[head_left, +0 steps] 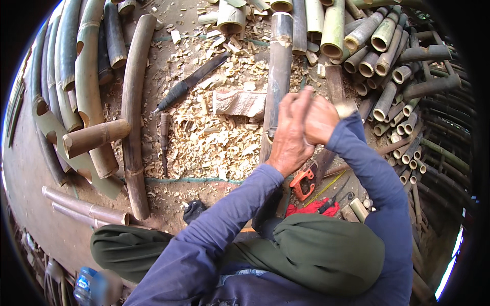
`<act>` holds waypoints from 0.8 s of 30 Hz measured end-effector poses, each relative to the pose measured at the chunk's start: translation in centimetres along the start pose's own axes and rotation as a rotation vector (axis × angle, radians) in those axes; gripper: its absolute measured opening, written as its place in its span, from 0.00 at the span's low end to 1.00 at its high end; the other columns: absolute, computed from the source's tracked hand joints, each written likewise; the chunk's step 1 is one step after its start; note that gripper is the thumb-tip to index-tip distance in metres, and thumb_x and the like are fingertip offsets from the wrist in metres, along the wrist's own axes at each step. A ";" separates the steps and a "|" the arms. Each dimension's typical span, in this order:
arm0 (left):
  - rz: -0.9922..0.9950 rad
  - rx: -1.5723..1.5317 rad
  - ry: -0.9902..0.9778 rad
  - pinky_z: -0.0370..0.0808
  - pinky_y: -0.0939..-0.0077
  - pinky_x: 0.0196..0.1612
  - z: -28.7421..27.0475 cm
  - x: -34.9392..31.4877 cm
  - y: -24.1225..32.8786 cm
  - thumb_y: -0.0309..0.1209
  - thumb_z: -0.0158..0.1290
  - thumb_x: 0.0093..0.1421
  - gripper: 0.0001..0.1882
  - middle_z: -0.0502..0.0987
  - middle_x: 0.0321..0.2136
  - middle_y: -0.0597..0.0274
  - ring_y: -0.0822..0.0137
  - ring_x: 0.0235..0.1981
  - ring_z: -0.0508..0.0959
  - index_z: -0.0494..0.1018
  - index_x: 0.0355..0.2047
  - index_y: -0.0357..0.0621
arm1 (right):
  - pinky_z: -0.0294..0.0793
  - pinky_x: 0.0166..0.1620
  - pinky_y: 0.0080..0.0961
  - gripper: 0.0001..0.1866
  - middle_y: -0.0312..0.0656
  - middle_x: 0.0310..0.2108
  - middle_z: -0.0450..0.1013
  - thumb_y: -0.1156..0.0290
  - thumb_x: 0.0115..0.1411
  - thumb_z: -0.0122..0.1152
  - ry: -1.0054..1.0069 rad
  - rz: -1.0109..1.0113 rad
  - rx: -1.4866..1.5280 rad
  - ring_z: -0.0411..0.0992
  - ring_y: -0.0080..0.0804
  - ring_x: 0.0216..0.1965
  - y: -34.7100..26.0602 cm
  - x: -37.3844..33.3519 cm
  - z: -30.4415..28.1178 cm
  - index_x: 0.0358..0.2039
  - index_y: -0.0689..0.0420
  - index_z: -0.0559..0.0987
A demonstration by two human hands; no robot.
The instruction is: The person sits on the ground and assembles a bamboo stool by fitting pre-cut bamboo pieces together. They use a mallet to tap the joints into place and inspect the fit of the components before stacking the finished stool with others.
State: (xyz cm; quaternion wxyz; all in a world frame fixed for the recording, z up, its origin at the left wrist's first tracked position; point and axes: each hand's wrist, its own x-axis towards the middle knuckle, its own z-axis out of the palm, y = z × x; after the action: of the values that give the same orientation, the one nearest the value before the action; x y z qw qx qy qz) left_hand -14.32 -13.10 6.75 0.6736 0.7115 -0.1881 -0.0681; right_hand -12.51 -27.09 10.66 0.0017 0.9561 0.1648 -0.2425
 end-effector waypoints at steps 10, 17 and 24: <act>-0.112 0.059 0.000 0.67 0.48 0.67 3.1 -3.6 1.2 0.20 0.65 0.45 0.57 0.57 0.63 0.32 0.31 0.63 0.65 0.48 0.74 0.43 | 0.82 0.41 0.45 0.15 0.48 0.38 0.78 0.65 0.57 0.65 -0.163 -0.292 0.112 0.80 0.49 0.37 2.3 -1.8 1.3 0.43 0.57 0.79; -0.222 0.154 -0.625 0.77 0.46 0.55 0.8 -2.4 2.3 0.22 0.63 0.42 0.55 0.66 0.55 0.32 0.31 0.49 0.77 0.53 0.73 0.47 | 0.77 0.58 0.44 0.30 0.50 0.54 0.74 0.67 0.55 0.70 -0.047 -0.128 0.789 0.75 0.46 0.55 2.4 -9.5 12.1 0.58 0.57 0.74; -0.233 0.261 -1.375 0.80 0.55 0.55 -2.5 2.1 1.4 0.31 0.69 0.33 0.50 0.77 0.49 0.44 0.47 0.52 0.82 0.72 0.64 0.46 | 0.71 0.65 0.39 0.38 0.47 0.60 0.71 0.68 0.50 0.75 -0.083 0.205 1.184 0.69 0.41 0.64 -6.7 -10.2 11.7 0.62 0.54 0.73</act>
State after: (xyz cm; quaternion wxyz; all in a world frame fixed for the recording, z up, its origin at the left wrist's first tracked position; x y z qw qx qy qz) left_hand -11.82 -11.58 8.65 0.2997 0.5980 -0.4998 -0.5503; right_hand -28.46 -24.96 5.56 -0.5013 0.7953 -0.0913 -0.3286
